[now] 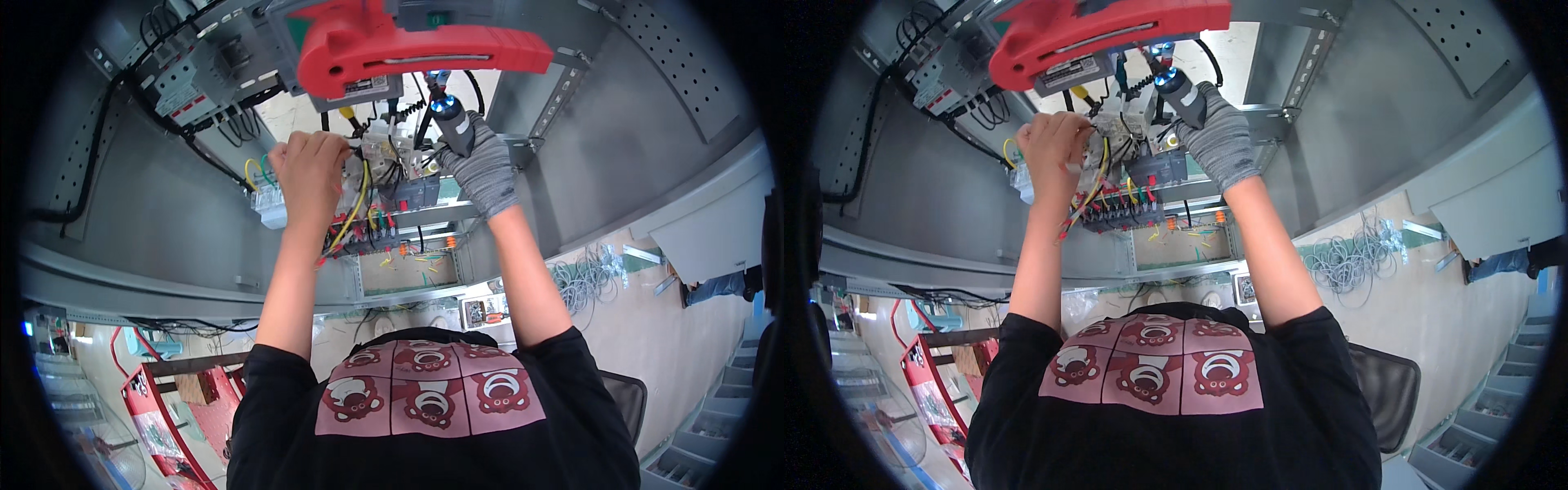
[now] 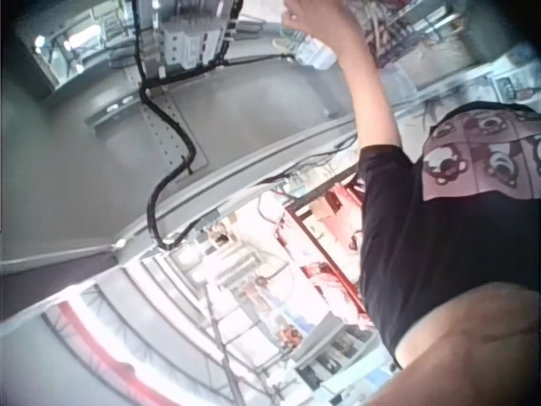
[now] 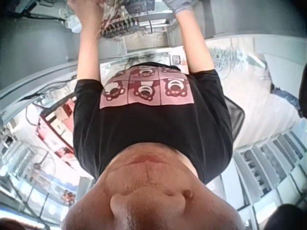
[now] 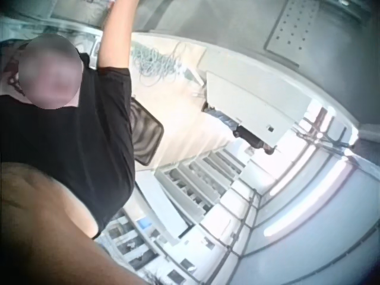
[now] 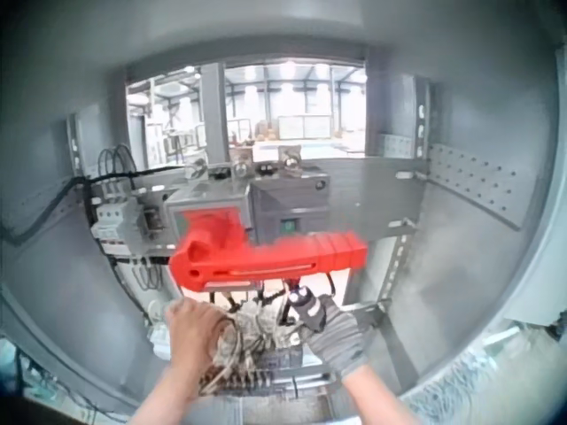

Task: The person uses a power drill to tighten screws on terminals within an open electrical panel. They handle multiple colored wires, connecting them to the terminal block and securing them with the drill.

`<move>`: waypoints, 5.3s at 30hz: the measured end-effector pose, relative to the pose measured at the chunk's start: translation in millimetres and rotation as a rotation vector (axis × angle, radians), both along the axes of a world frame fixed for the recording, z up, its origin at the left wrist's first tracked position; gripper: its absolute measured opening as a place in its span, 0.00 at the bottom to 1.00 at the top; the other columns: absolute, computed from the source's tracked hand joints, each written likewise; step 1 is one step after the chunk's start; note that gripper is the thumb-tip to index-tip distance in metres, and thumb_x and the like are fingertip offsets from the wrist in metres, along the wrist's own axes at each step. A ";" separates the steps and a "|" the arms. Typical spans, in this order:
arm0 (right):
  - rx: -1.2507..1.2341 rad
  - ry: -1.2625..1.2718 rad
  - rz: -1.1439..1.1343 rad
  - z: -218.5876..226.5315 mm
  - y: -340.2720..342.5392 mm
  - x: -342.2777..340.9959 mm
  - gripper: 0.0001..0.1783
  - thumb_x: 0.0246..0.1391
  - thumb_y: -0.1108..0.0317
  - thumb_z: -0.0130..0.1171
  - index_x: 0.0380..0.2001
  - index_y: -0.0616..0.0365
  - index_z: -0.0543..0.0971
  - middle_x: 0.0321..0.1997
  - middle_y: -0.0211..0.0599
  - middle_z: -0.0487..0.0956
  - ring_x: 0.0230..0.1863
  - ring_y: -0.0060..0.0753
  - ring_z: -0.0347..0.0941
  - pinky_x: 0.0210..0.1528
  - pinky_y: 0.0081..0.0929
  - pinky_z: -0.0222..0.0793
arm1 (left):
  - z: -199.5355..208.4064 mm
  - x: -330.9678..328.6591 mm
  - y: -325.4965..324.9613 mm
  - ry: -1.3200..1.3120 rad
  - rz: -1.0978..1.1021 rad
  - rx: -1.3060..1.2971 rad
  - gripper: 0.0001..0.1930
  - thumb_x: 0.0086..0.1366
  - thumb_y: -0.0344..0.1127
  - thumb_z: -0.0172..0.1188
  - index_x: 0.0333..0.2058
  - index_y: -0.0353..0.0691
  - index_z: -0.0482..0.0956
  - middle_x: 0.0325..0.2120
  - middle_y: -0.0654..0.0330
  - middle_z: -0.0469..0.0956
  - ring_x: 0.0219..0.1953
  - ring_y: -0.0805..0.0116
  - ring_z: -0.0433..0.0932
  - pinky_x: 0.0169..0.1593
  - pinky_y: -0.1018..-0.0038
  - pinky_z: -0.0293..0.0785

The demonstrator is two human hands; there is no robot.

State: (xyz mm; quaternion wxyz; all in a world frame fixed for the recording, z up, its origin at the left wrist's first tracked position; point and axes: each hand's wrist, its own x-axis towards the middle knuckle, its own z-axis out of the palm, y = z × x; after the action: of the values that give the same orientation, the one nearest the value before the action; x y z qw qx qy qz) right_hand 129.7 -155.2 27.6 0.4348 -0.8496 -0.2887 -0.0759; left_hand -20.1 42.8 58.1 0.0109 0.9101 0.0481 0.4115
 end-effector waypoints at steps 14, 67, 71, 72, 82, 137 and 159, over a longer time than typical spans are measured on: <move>0.689 0.341 0.010 -11.7 -15.0 -31.7 0.13 0.46 0.70 0.71 0.34 0.60 0.78 0.28 0.32 0.80 0.30 0.20 0.76 0.35 0.22 0.74 | -3.2 -11.8 -56.4 -0.118 -0.271 -0.003 0.18 0.54 0.23 0.57 0.45 0.44 0.78 0.37 0.64 0.77 0.43 0.62 0.73 0.48 0.66 0.63; 0.831 0.499 -0.086 -7.1 0.7 -18.3 0.07 0.48 0.74 0.68 0.27 0.60 0.78 0.22 0.29 0.79 0.22 0.18 0.73 0.26 0.20 0.69 | 36.8 31.7 -58.4 0.422 -0.243 0.448 0.16 0.56 0.32 0.58 0.44 0.39 0.81 0.54 0.49 0.70 0.57 0.54 0.68 0.60 0.54 0.65; 0.853 0.484 -0.086 -5.9 3.7 -19.0 0.08 0.48 0.74 0.69 0.28 0.59 0.77 0.22 0.29 0.78 0.23 0.18 0.72 0.26 0.21 0.69 | 36.0 33.0 -60.0 0.423 -0.242 0.443 0.16 0.56 0.31 0.58 0.44 0.40 0.81 0.54 0.49 0.70 0.57 0.54 0.68 0.60 0.54 0.66; 0.871 0.481 -0.078 -4.3 4.4 -21.0 0.09 0.48 0.74 0.69 0.29 0.59 0.77 0.23 0.28 0.78 0.23 0.18 0.72 0.27 0.20 0.69 | 34.1 32.6 -59.3 0.418 -0.234 0.442 0.16 0.56 0.31 0.58 0.44 0.40 0.81 0.54 0.49 0.70 0.57 0.54 0.68 0.60 0.54 0.66; 0.911 0.509 -0.078 -5.1 3.5 -19.5 0.08 0.49 0.74 0.68 0.28 0.59 0.76 0.22 0.28 0.78 0.21 0.18 0.73 0.23 0.18 0.67 | 33.2 36.0 -51.9 0.367 -0.301 0.390 0.15 0.56 0.32 0.58 0.43 0.38 0.80 0.53 0.50 0.70 0.56 0.55 0.69 0.60 0.54 0.66; 0.722 1.561 0.653 14.5 -70.7 -178.4 0.27 0.60 0.45 0.54 0.42 0.61 0.73 0.31 0.34 0.75 0.28 0.26 0.75 0.30 0.26 0.76 | 31.3 0.3 -14.5 0.184 -0.311 0.255 0.24 0.48 0.27 0.64 0.48 0.45 0.76 0.47 0.67 0.76 0.48 0.65 0.73 0.49 0.67 0.66; 0.891 1.281 0.513 2.9 -54.0 -193.2 0.19 0.62 0.65 0.53 0.53 0.60 0.67 0.32 0.38 0.76 0.22 0.27 0.74 0.21 0.23 0.74 | 27.4 16.5 7.5 0.062 -0.566 0.412 0.23 0.46 0.29 0.67 0.44 0.45 0.76 0.42 0.66 0.77 0.40 0.65 0.77 0.40 0.70 0.73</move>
State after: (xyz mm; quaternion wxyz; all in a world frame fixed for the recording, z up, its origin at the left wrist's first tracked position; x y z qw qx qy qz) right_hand -63.4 -209.2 30.5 0.8157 -0.3835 -0.1124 0.4182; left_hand -3.6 50.3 85.5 -0.0609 0.8825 -0.2900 0.3652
